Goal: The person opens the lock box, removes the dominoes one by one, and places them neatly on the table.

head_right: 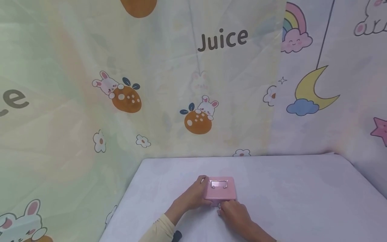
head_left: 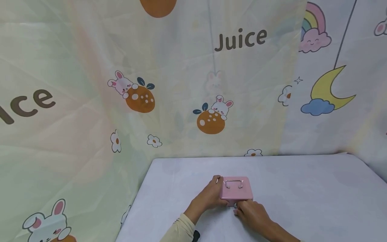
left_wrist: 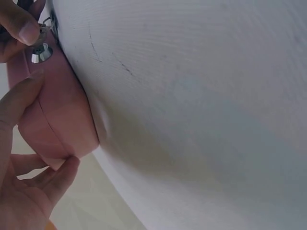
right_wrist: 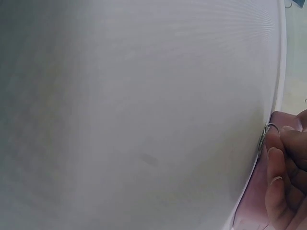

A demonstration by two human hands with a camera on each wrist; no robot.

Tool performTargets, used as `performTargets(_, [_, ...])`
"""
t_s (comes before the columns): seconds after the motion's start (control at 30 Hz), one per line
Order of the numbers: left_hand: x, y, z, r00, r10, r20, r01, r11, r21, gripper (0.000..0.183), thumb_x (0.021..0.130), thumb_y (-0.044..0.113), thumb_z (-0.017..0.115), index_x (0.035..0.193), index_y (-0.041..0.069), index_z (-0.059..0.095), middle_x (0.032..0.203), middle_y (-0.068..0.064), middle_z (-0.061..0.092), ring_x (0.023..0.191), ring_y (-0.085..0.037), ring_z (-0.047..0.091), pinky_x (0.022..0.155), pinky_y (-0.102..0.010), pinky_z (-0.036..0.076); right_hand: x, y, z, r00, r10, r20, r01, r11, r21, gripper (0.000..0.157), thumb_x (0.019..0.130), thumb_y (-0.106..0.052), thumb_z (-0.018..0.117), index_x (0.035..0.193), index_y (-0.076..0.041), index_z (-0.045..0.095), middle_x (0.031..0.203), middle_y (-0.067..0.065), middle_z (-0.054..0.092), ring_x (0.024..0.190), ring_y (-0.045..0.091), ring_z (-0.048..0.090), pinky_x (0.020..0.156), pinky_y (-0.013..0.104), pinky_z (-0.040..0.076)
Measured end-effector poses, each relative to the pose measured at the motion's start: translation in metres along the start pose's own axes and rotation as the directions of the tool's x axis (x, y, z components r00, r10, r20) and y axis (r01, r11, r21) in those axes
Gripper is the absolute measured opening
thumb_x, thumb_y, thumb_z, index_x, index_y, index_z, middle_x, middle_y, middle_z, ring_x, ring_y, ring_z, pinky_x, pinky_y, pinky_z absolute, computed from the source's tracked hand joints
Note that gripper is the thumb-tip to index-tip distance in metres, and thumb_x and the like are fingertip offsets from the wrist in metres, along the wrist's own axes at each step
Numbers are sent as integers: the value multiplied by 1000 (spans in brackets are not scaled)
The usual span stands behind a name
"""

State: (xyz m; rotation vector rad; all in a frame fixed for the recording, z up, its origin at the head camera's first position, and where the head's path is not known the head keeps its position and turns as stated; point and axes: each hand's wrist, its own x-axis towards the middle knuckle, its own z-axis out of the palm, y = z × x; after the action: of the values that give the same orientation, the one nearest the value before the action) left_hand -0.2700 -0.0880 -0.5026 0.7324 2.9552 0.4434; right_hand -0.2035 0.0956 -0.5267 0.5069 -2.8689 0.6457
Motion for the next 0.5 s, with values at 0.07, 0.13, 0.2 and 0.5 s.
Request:
performTargets(0.07, [0, 0, 0, 1000, -2, 0, 2, 1000, 1, 100, 75, 42, 88, 153, 6, 36, 155, -13, 40, 135, -23, 52, 109, -32, 46, 0, 0, 1, 1000, 3, -4, -3, 1000, -3, 28, 79, -19, 84, 67, -19, 58, 59, -13, 41, 56, 3, 34, 50, 21, 30])
performTargets(0.13, [0, 0, 1, 1000, -3, -1, 3, 1000, 6, 100, 75, 42, 88, 153, 6, 36, 155, -13, 40, 135, -23, 52, 109, -31, 46, 0, 0, 1, 1000, 9, -5, -9, 1000, 2, 29, 79, -19, 84, 66, -20, 58, 59, -13, 41, 56, 3, 34, 50, 21, 30])
performTargets(0.2, [0, 0, 1, 1000, -8, 0, 8, 1000, 7, 99, 75, 42, 88, 153, 7, 37, 155, -12, 40, 135, -23, 52, 109, -31, 46, 0, -1, 0, 1000, 19, -2, -19, 1000, 16, 29, 79, -19, 84, 65, -21, 58, 59, -13, 42, 56, 3, 34, 50, 22, 30])
performTargets(0.5, [1, 0, 2, 1000, -14, -1, 14, 1000, 26, 100, 74, 43, 87, 152, 7, 37, 155, -12, 39, 135, -22, 53, 108, -30, 47, 0, 1, -2, 991, 100, 87, -112, 982, 149, 31, 84, -18, 80, 60, -20, 60, 54, -12, 47, 54, 4, 41, 50, 22, 31])
